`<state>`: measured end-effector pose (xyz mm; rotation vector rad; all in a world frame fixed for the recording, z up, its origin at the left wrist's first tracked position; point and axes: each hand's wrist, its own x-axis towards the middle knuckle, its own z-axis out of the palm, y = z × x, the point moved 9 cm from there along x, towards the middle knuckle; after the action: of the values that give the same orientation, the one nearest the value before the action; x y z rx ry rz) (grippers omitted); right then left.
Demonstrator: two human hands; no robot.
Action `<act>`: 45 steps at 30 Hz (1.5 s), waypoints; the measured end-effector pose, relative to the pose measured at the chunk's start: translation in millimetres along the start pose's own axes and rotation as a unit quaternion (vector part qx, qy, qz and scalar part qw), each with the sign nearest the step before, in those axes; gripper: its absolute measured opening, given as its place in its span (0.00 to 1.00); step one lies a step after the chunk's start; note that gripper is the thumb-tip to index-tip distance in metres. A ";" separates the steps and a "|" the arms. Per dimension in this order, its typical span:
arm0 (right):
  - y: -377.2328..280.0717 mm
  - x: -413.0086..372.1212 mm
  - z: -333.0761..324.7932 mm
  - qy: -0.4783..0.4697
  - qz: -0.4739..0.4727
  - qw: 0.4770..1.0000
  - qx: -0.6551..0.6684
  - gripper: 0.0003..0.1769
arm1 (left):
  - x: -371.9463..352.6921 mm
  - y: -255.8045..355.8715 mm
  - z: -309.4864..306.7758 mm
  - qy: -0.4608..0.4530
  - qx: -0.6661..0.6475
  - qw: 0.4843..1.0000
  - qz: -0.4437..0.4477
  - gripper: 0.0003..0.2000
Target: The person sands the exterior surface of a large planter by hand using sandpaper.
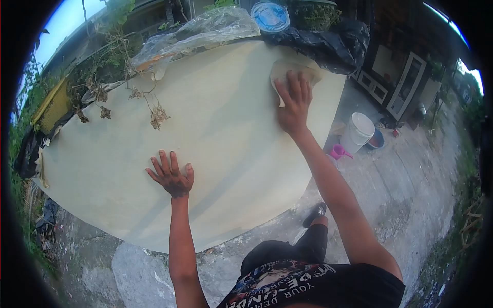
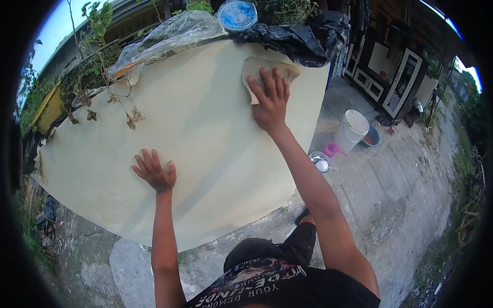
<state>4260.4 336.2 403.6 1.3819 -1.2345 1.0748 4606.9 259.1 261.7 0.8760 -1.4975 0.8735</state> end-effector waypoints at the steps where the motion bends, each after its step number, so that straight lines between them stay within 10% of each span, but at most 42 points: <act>1: 30.5 -2.6 -11.1 0.075 0.057 0.995 0.024 0.32 | 0.6 0.2 0.3 -0.003 0.017 1.000 0.006 0.27; 5: 104.5 -86.6 -9.1 0.201 0.258 0.940 0.101 0.28 | -4.0 9.1 6.6 -0.027 0.051 0.998 0.027 0.30; 10: 52.5 -148.4 2.8 0.064 0.151 0.985 0.043 0.28 | -5.2 8.9 7.3 -0.024 0.046 0.998 0.022 0.30; 17: 92.4 -56.7 -2.0 0.206 0.276 0.928 0.141 0.26 | -6.9 8.9 6.3 -0.022 0.050 0.998 0.021 0.31; 20: -14.2 -51.5 20.0 0.097 0.168 0.972 0.134 0.34 | -0.5 8.1 11.8 -0.026 0.046 0.998 0.023 0.31; 23: -113.8 -127.0 54.4 -0.117 -0.167 0.975 0.088 0.46 | -5.8 5.0 8.0 -0.039 0.038 0.998 0.033 0.31; 26: -57.7 -146.3 42.9 -0.161 -0.059 0.982 0.082 0.47 | -6.2 7.1 7.1 -0.026 0.046 0.998 0.035 0.31; 30: 75.0 -74.2 -2.4 0.102 0.237 0.956 0.144 0.28 | -3.3 10.1 4.5 -0.004 0.041 0.999 0.023 0.30; 33: 75.7 -26.4 -9.1 0.189 0.291 0.919 0.187 0.28 | -5.7 7.7 4.8 -0.005 0.038 0.999 0.017 0.30; 37: -116.0 -6.7 23.7 -0.057 0.070 0.982 0.169 0.37 | -6.5 5.9 4.1 -0.014 0.034 0.999 0.033 0.30; 39: -201.1 -51.3 63.6 -0.176 -0.189 0.943 0.210 0.43 | -8.1 5.2 6.0 -0.013 0.049 0.999 0.020 0.30; 45: -42.1 -2.3 20.7 -0.022 -0.025 0.998 0.055 0.36 | -6.5 8.4 6.0 -0.007 0.039 0.999 0.037 0.29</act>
<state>4302.4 317.3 394.1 1.5193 -1.1807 1.0975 4597.2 257.8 254.3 0.8898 -1.5246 0.9862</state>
